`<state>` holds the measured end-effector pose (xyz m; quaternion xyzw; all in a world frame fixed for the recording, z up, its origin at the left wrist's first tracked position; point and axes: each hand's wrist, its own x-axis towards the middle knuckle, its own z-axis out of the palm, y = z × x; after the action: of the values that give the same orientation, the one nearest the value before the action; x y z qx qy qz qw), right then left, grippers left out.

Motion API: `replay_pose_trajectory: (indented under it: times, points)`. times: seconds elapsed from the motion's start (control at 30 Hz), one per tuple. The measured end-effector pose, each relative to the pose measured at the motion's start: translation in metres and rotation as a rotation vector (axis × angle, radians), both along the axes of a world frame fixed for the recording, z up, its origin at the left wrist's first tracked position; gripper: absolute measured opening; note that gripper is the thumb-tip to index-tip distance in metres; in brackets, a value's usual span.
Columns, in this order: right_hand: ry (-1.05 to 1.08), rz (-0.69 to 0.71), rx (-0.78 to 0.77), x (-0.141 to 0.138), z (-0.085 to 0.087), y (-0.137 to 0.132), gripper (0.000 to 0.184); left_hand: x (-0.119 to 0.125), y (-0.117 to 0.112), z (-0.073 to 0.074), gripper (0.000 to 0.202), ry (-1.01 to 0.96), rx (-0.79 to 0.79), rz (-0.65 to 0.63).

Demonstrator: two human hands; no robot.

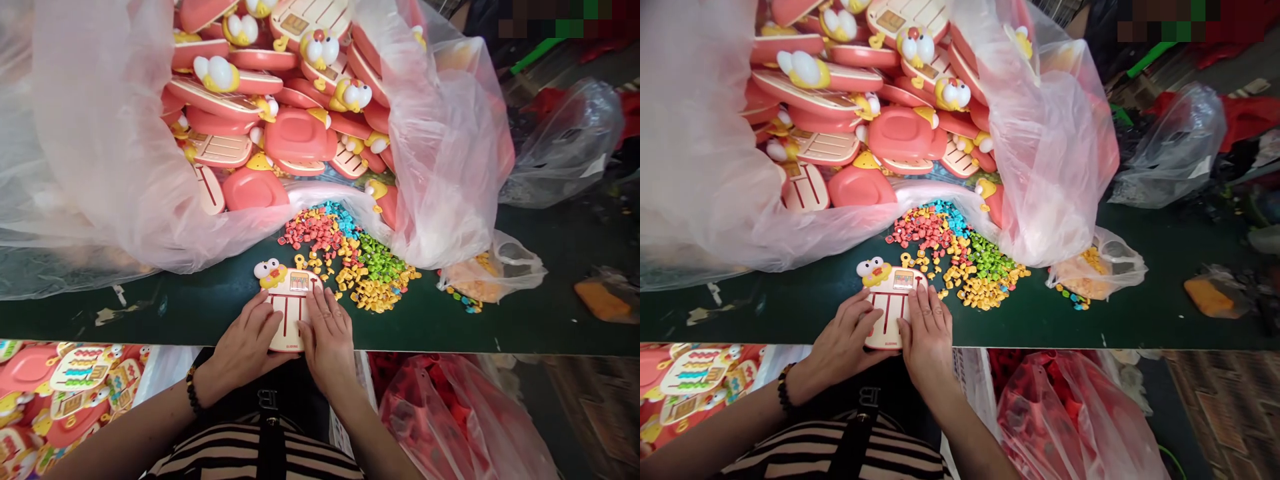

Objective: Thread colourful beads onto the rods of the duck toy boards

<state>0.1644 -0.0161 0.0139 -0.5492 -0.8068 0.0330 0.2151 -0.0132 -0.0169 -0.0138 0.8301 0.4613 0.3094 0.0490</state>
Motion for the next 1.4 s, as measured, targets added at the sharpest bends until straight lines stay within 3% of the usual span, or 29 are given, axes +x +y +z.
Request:
replay_pose_trajectory:
  times: [0.17, 0.3, 0.4, 0.57, 0.73, 0.9, 0.97, 1.03, 1.07, 1.2, 1.4]
  points:
    - [0.114, 0.098, 0.015, -0.018, -0.001, -0.001, 0.051, 0.000, 0.000, 0.000, 0.035, -0.036, 0.007, 0.010]
    - [0.306, -0.021, 0.069, -0.004, 0.004, 0.002, 0.048, 0.001, 0.000, 0.000, 0.045, -0.043, 0.002, 0.005]
    - [0.305, -0.086, 0.073, 0.012, 0.006, 0.008, 0.036, 0.000, 0.001, 0.001, 0.049, -0.046, 0.024, -0.015]
    - [0.277, -0.011, 0.044, 0.018, 0.002, 0.026, 0.028, -0.002, 0.003, 0.004, 0.044, -0.034, 0.060, -0.026]
    - [0.334, 0.030, -0.003, -0.010, 0.003, 0.037, 0.023, -0.002, 0.001, 0.002, 0.042, -0.026, 0.014, -0.022]
    - [0.408, 0.259, -0.113, -0.026, 0.014, 0.044, 0.027, -0.002, -0.001, -0.001, 0.051, -0.082, 0.030, 0.045]
    - [0.421, 0.121, 0.001, -0.010, 0.018, 0.058, 0.025, -0.002, -0.001, 0.000, 0.058, -0.056, 0.031, 0.060]
    - [0.375, -0.116, 0.118, 0.014, 0.019, 0.080, 0.024, -0.002, 0.000, 0.004, 0.065, 0.012, 0.017, 0.038]
    - [0.298, -0.152, 0.112, 0.025, 0.018, 0.091, 0.024, -0.001, 0.001, 0.006, 0.069, 0.057, 0.011, 0.021]
    - [0.026, -0.107, 0.005, 0.053, 0.009, 0.122, 0.024, 0.003, 0.004, 0.012, 0.076, 0.201, -0.002, -0.003]
    - [-0.052, -0.124, 0.038, 0.047, -0.004, 0.122, 0.024, 0.005, 0.003, 0.010, 0.072, 0.196, -0.026, 0.003]
